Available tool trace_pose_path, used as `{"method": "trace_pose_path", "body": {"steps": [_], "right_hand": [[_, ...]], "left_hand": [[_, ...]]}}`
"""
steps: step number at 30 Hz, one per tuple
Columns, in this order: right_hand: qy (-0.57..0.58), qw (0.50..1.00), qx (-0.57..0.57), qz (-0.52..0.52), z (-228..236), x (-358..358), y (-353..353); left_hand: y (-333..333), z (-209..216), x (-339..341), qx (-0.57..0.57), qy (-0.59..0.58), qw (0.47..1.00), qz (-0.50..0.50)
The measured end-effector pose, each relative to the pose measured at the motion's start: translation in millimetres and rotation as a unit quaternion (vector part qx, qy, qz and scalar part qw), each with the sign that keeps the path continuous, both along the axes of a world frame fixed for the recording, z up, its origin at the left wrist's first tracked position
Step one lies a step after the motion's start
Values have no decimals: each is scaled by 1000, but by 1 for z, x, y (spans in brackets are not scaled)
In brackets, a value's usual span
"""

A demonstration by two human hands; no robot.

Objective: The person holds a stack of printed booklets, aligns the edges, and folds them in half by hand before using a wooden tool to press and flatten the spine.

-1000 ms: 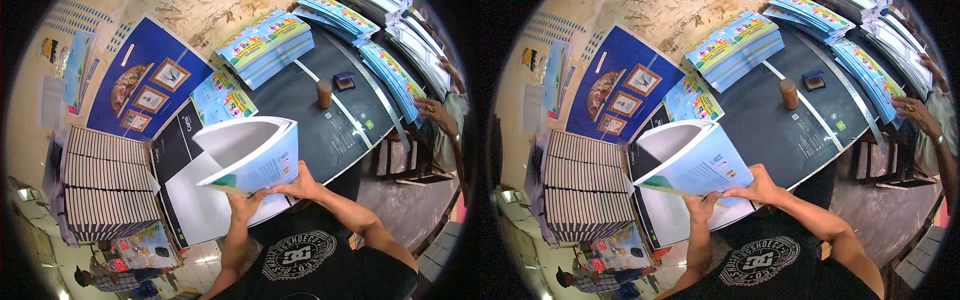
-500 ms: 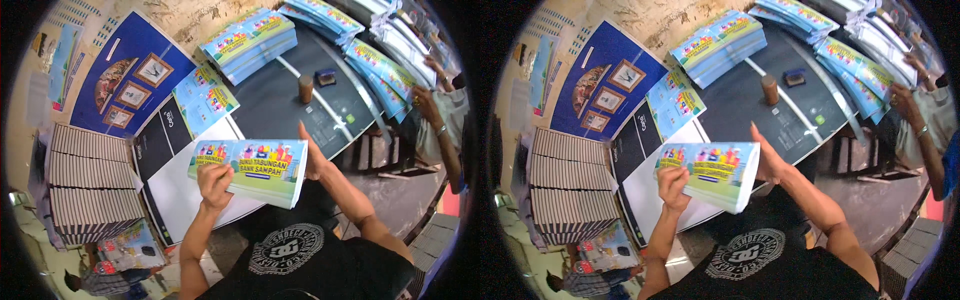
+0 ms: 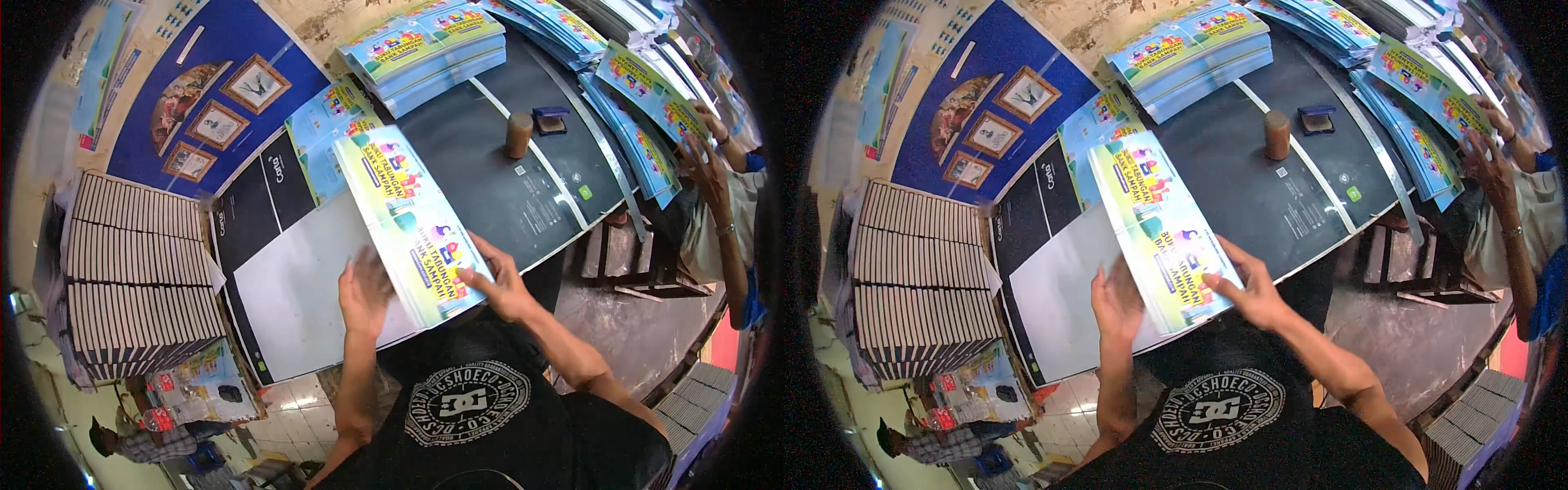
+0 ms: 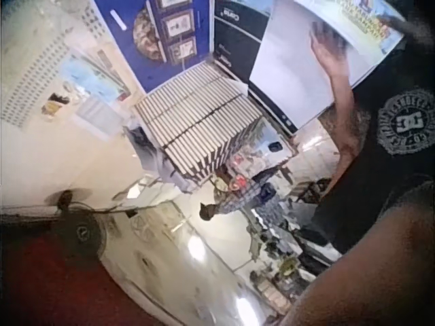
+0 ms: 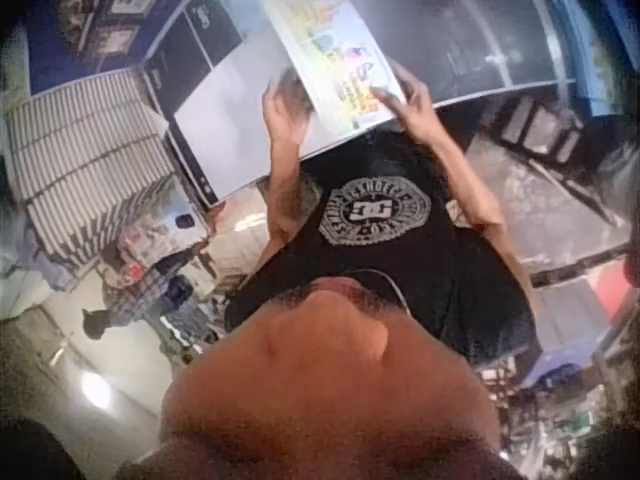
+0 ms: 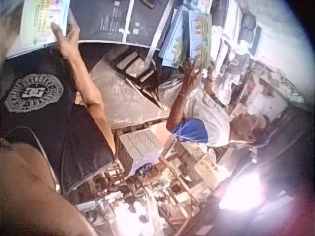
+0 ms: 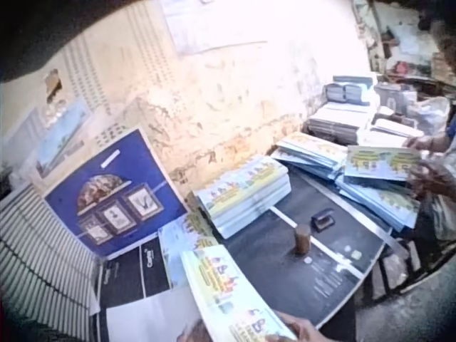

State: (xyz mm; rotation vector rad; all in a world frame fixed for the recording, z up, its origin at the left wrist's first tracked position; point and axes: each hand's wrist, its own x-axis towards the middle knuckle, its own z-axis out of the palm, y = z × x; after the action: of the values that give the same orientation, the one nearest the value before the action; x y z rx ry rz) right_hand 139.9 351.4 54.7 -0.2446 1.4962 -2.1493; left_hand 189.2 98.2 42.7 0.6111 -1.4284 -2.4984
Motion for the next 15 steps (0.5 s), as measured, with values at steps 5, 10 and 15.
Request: {"method": "trace_pose_path", "body": {"steps": [5,10,15], "right_hand": [[187,975,120,5,-16,33,-22],[338,928,158,-19,-10,10,4],[413,858,240,-191,35,-26,22]], "left_hand": [[-2,22,-8,-66,-76,972,-212],[-53,58,-38,-234,-29,929,-285],[-92,59,-113,-392,-63,759,-516]]}}
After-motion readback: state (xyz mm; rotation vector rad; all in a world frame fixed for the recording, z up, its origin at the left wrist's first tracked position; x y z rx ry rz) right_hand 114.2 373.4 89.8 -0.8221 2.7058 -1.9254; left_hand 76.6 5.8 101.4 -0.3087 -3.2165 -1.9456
